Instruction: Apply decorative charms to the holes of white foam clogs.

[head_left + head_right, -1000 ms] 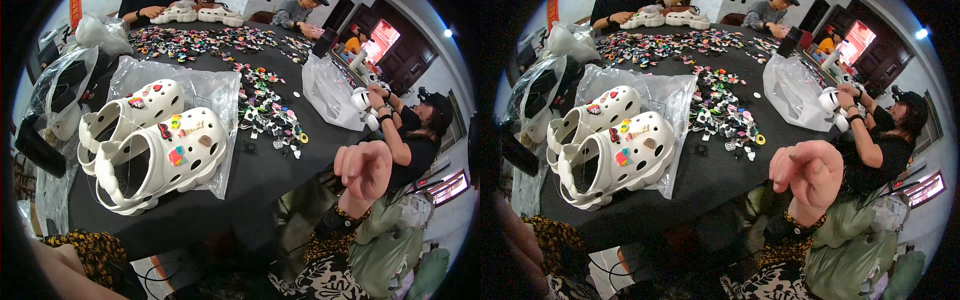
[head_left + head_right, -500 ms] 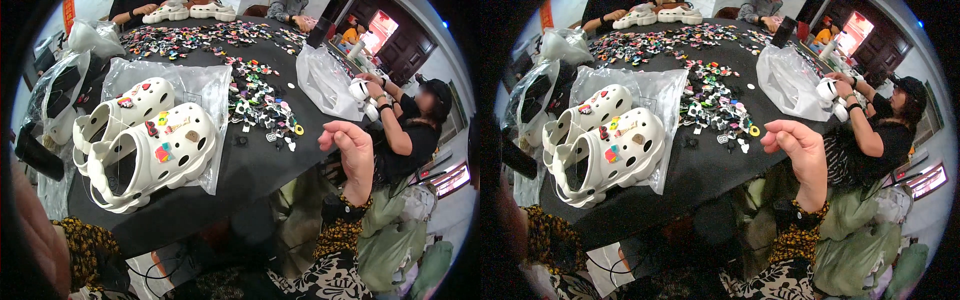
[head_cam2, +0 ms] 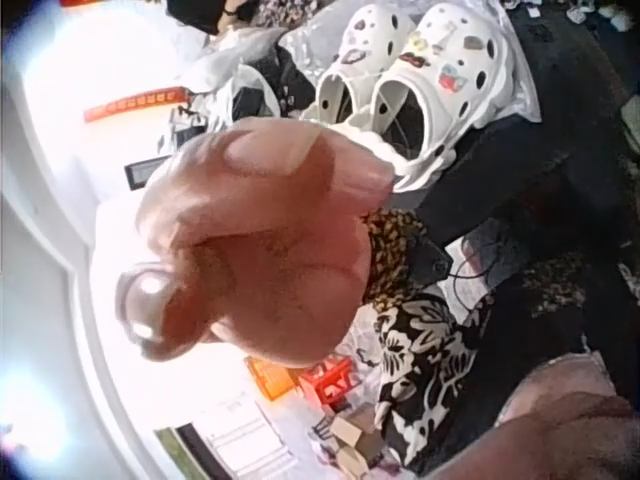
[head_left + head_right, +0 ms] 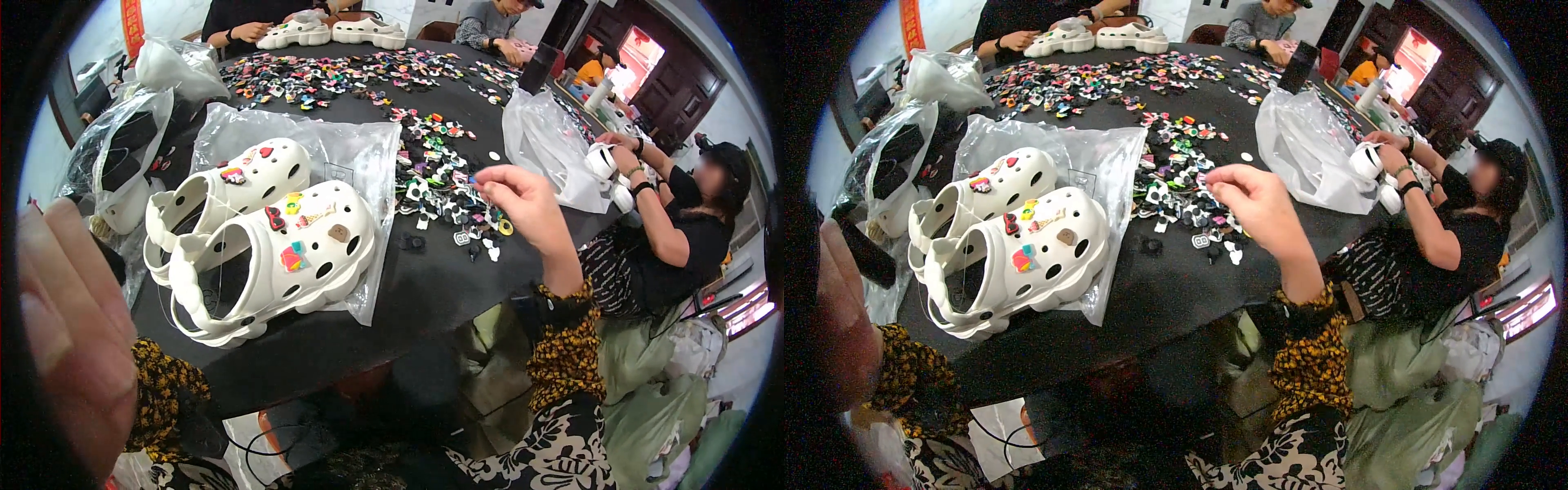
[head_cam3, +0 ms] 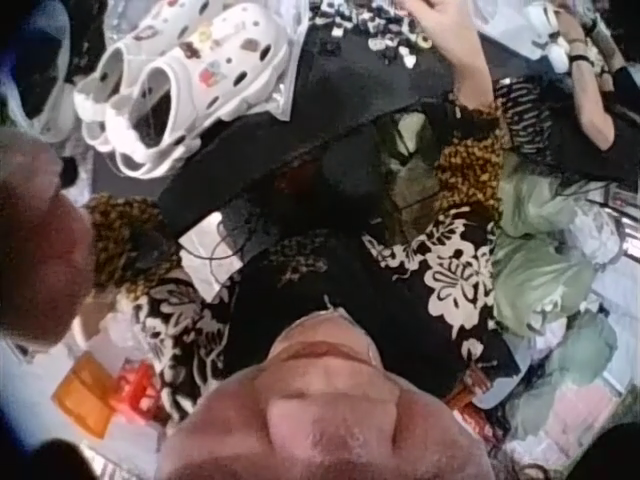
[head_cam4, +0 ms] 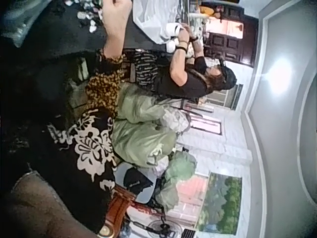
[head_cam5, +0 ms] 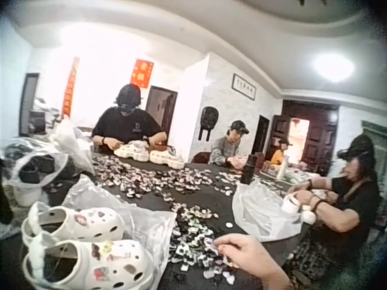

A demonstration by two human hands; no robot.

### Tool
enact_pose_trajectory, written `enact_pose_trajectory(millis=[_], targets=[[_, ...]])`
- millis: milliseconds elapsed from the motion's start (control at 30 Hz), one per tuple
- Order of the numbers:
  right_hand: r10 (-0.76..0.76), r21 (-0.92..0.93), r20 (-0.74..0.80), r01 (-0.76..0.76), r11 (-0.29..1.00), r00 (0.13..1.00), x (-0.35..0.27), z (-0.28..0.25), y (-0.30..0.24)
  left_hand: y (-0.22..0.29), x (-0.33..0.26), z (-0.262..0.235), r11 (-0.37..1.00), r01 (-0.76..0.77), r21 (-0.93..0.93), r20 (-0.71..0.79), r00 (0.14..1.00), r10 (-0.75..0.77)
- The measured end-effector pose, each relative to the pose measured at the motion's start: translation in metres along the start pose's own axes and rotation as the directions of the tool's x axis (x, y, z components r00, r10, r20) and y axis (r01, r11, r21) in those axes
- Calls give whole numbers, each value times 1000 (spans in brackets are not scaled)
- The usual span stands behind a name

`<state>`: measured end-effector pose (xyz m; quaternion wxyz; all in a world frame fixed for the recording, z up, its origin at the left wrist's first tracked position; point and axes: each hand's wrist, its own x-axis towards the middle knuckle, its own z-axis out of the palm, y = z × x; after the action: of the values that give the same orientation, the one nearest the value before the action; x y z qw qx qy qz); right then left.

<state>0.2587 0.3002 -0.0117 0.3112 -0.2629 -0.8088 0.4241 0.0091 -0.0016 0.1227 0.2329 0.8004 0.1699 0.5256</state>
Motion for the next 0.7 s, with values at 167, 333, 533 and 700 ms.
enact_pose_trajectory(millis=[167,333,533,700], targets=[[-112,-295,203,170,940,973,40,41,0,1,-28,13,941,33,337,-160,987,22],[-338,-536,335,472,700,880,58,58,44,29,-29,17,484,204,851,-61,954,-295],[-193,-436,359,347,830,913,50,30,43,58,-51,47,-621,-767,159,-312,558,-769],[-170,-393,340,304,868,925,60,31,27,64,-35,47,-631,-772,72,-418,552,-722]])
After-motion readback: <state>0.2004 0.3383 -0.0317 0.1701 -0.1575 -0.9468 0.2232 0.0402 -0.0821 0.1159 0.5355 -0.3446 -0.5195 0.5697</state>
